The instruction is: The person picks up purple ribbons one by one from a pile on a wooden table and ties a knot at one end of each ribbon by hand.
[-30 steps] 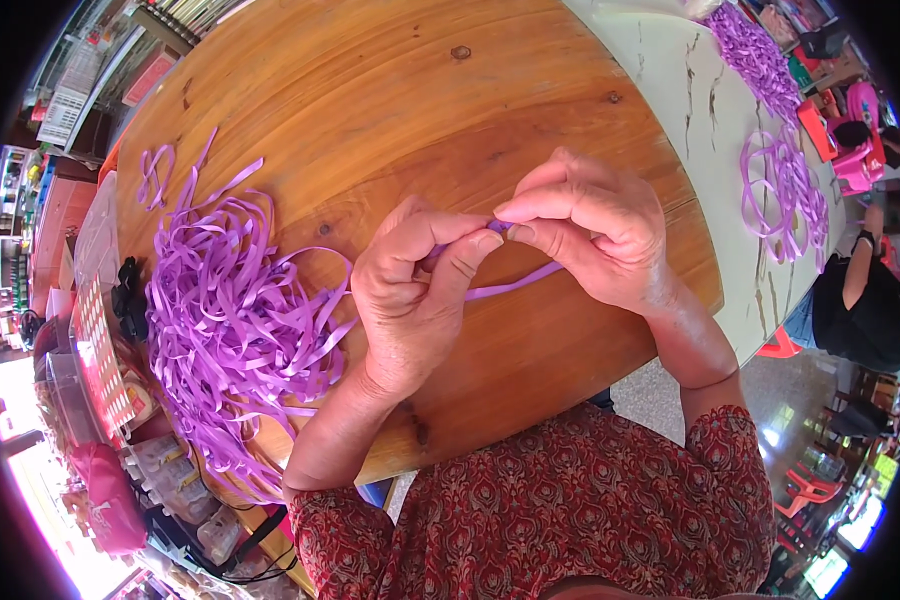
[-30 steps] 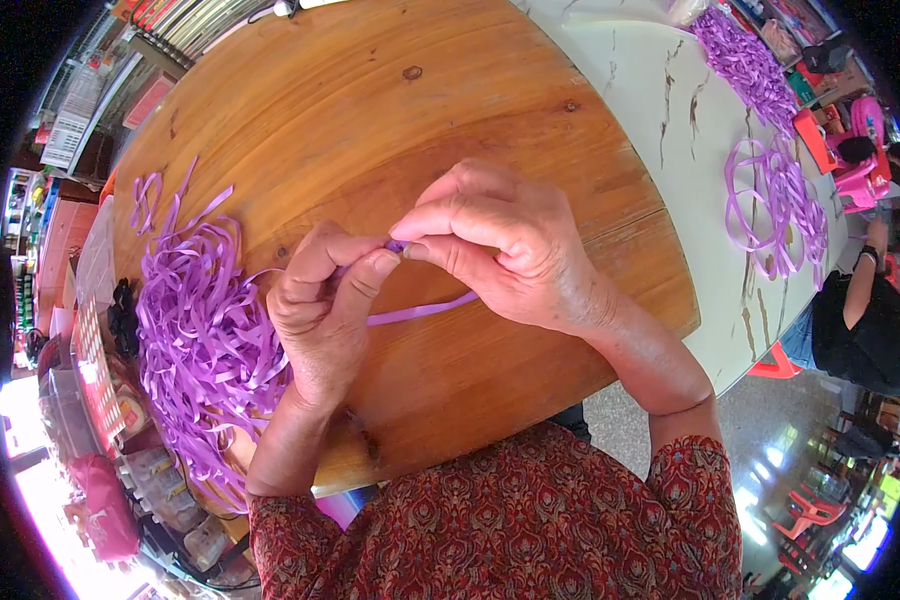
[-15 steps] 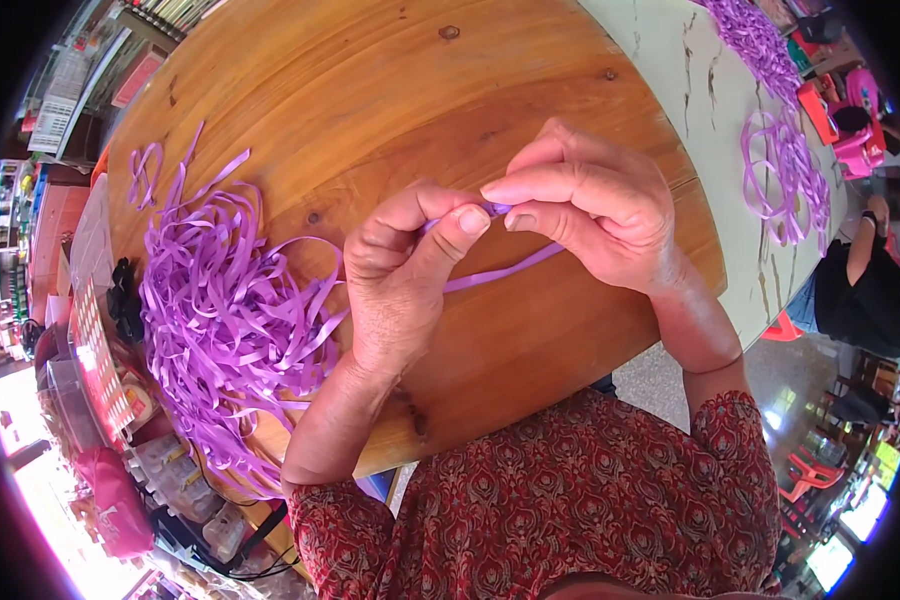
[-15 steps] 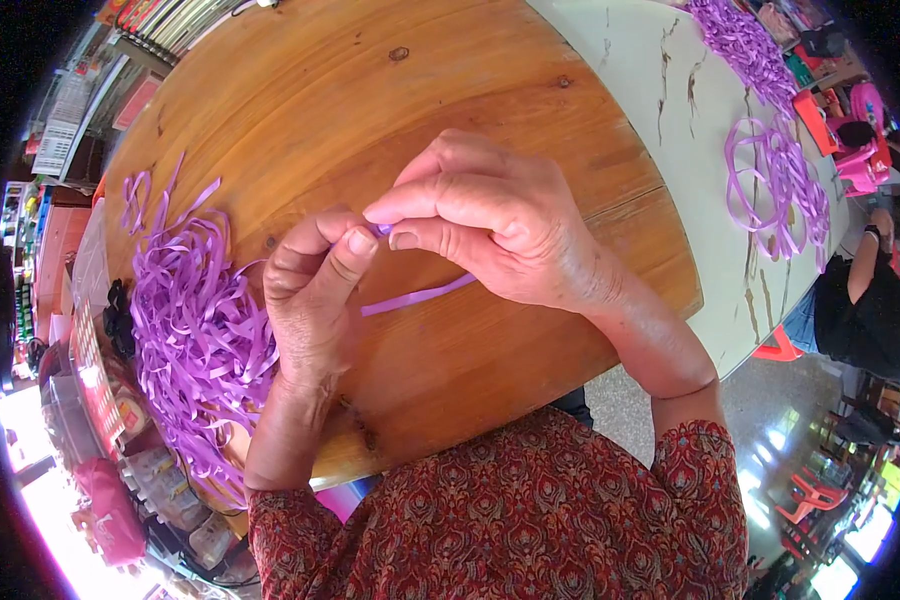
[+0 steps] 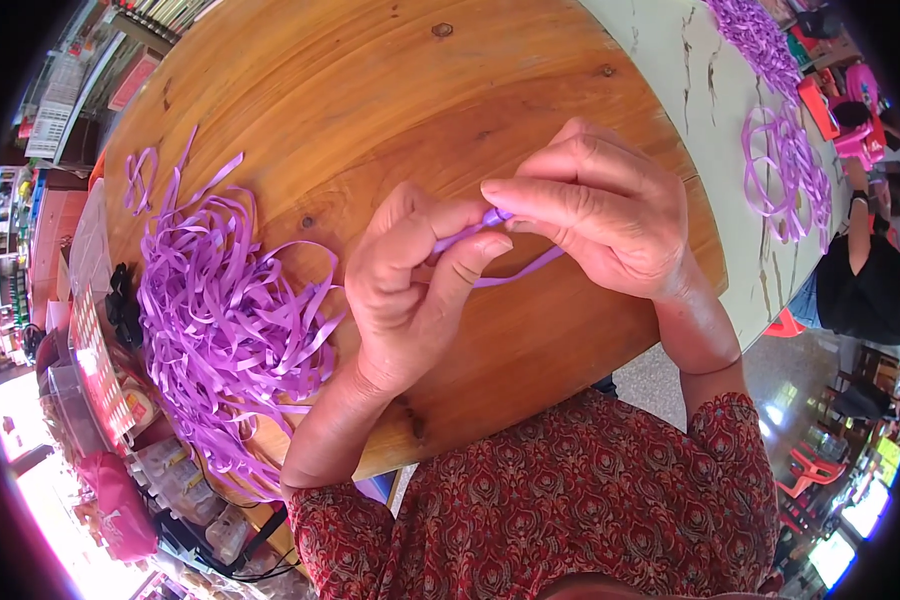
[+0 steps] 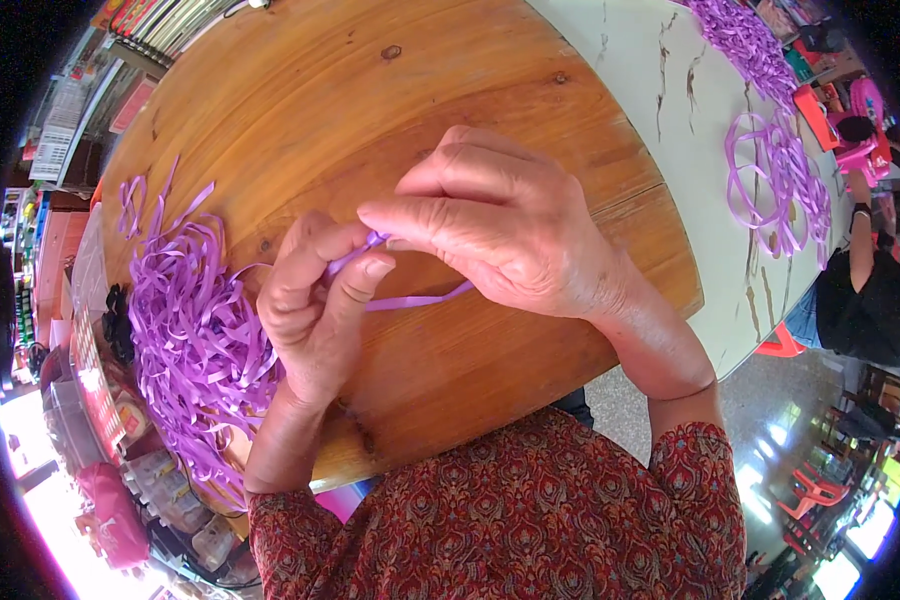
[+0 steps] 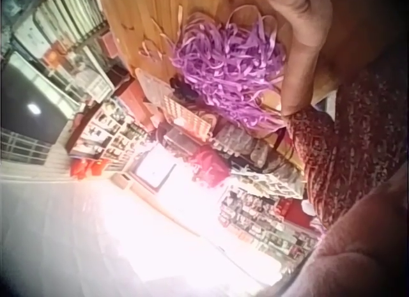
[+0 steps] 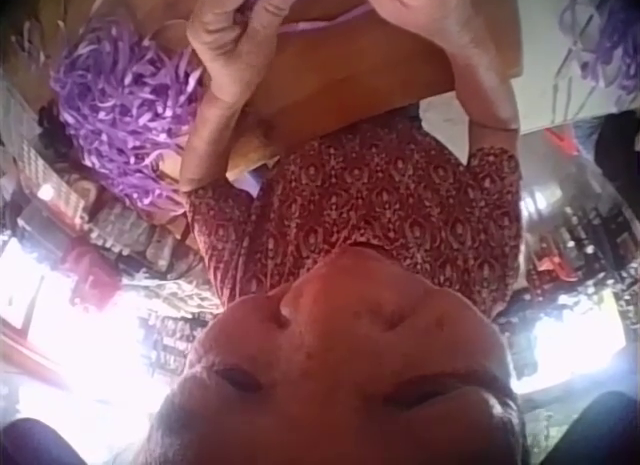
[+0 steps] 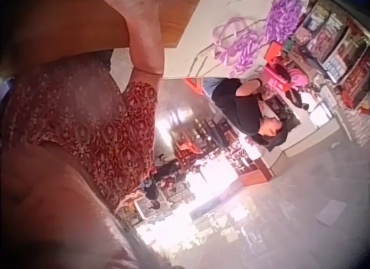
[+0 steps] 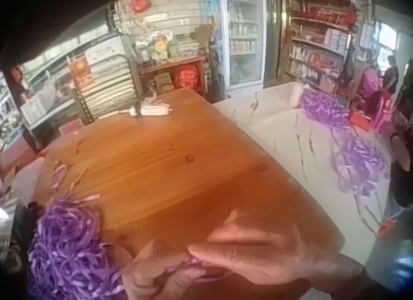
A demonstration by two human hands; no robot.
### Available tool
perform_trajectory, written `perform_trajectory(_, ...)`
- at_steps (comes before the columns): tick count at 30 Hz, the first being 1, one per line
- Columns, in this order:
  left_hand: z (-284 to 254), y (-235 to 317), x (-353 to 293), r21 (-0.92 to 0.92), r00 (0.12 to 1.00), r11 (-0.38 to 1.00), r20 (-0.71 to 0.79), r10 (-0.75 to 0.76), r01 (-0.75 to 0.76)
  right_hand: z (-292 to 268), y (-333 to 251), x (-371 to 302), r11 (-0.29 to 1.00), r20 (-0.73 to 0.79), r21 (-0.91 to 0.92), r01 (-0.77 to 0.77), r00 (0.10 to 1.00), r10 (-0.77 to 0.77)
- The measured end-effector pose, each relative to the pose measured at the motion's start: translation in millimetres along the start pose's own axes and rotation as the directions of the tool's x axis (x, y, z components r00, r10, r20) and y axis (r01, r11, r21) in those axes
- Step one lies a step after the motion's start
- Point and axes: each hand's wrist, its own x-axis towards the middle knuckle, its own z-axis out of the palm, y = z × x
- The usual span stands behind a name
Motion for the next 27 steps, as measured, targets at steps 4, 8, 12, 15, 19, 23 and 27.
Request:
perform_trajectory(4, 0, -3, 3, 0.198, 0.976, 0.955, 0.030, 0.217, -0.219, -3, -2, 4, 1.000, 0.036, -0.001, 0.031, 0.999, -0.031)
perform_trajectory(8, -1, -1, 5, 0.233, 0.979, 0.951, 0.045, 0.201, -0.206, -3, 0, 2, 0.999, 0.043, 0.042, 0.018, 0.999, -0.020)
perform_trajectory(12, -4, 0, 7, 0.320, 0.977, 0.924, 0.067, 0.200, -0.211, -4, -5, 4, 0.999, 0.046, -0.034, -0.010, 0.999, 0.012)
perform_trajectory(15, -3, -5, 7, 0.353, 0.955, 0.888, 0.070, 0.289, -0.295, -8, -4, 3, 0.998, 0.092, -0.065, 0.009, 0.996, -0.003)
perform_trajectory(19, -10, -3, 11, 0.503, 0.912, 0.763, 0.163, 0.377, -0.405, -6, -11, 4, 0.996, 0.145, -0.074, -0.042, 0.988, 0.053)
perform_trajectory(23, -13, -10, 13, 0.508, 0.866, 0.708, 0.198, 0.458, -0.491, -9, -16, 6, 0.995, 0.162, -0.071, -0.065, 0.984, 0.076)
perform_trajectory(27, -16, -8, 13, 0.522, 0.877, 0.707, 0.226, 0.424, -0.476, -7, -12, 6, 0.986, 0.213, -0.128, -0.103, 0.968, 0.129)
